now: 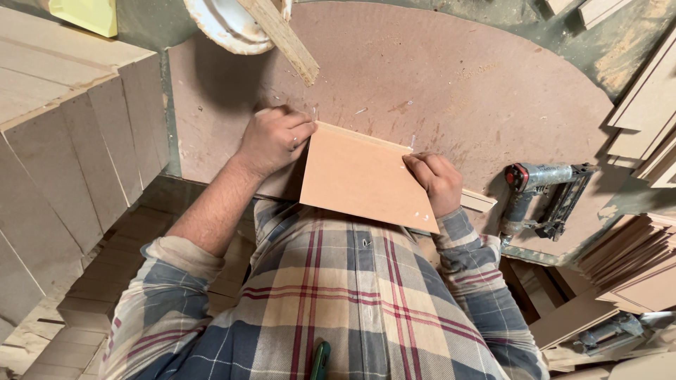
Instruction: The person assembles small wooden boxes by applying glue to wooden pieces and joining them with a nail gun. They repeatedly pick up pieces, apply adhesive, align edges, and fasten joints to form box structures.
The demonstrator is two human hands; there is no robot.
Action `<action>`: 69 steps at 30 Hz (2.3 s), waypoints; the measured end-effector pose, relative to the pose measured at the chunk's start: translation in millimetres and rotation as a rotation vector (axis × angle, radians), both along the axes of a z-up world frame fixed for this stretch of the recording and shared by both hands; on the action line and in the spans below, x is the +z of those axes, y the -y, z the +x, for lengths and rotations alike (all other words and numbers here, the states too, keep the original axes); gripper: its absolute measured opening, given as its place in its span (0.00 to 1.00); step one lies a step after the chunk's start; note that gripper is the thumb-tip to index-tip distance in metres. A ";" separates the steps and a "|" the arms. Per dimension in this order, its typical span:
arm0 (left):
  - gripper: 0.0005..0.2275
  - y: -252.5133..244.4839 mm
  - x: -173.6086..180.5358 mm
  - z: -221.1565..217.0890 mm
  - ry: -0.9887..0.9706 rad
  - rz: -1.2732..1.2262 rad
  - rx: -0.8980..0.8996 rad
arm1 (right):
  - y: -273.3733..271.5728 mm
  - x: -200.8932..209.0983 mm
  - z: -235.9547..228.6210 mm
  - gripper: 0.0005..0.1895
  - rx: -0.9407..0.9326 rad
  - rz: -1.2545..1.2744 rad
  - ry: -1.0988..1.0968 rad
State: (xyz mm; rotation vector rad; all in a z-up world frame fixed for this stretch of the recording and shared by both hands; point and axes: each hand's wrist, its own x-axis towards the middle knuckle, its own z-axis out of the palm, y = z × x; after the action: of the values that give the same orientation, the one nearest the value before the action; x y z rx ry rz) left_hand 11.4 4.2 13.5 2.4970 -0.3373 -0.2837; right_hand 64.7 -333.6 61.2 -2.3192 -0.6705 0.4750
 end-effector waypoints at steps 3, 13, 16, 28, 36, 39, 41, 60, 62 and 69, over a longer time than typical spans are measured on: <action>0.07 1.6 3.5 0.2 -0.005 0.027 0.000 | -1.1 0.5 2.6 0.13 0.021 0.010 0.015; 0.07 10.7 23.1 1.3 0.006 -0.092 0.046 | -0.8 1.4 6.3 0.12 0.067 -0.031 0.027; 0.07 10.2 20.9 7.6 0.031 -0.130 0.048 | 0.1 -4.1 11.1 0.11 0.096 -0.021 0.074; 0.07 2.8 25.4 15.2 0.110 -0.112 -0.019 | 29.3 -4.5 -0.8 0.21 -0.062 -0.034 -0.040; 0.09 17.5 22.6 -2.2 0.035 -0.271 0.201 | 109.5 7.7 -66.5 0.30 -0.137 -0.326 0.193; 0.08 19.0 22.0 -8.7 0.022 -0.186 0.169 | 123.8 -9.2 -95.1 0.26 -0.241 -0.319 0.138; 0.10 20.2 21.7 -6.8 0.025 -0.143 0.173 | 132.1 -22.8 -102.8 0.24 -0.359 -0.231 0.010; 0.08 27.7 45.5 -3.4 0.047 -0.849 0.247 | 63.2 105.8 -78.1 0.20 -0.137 0.814 -0.036; 0.05 26.6 47.2 3.8 -0.040 -0.769 0.262 | 46.5 104.6 -74.3 0.19 -0.111 0.694 0.033; 0.06 24.7 45.3 -2.7 0.143 -0.576 0.163 | 35.2 80.1 -79.1 0.17 -0.483 0.823 -0.547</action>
State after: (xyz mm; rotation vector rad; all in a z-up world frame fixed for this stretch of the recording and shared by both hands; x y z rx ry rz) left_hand 8.7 -20.4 58.8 1.9615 -0.2294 0.0572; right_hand -14.4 -368.8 141.3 -1.4003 0.0015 0.4587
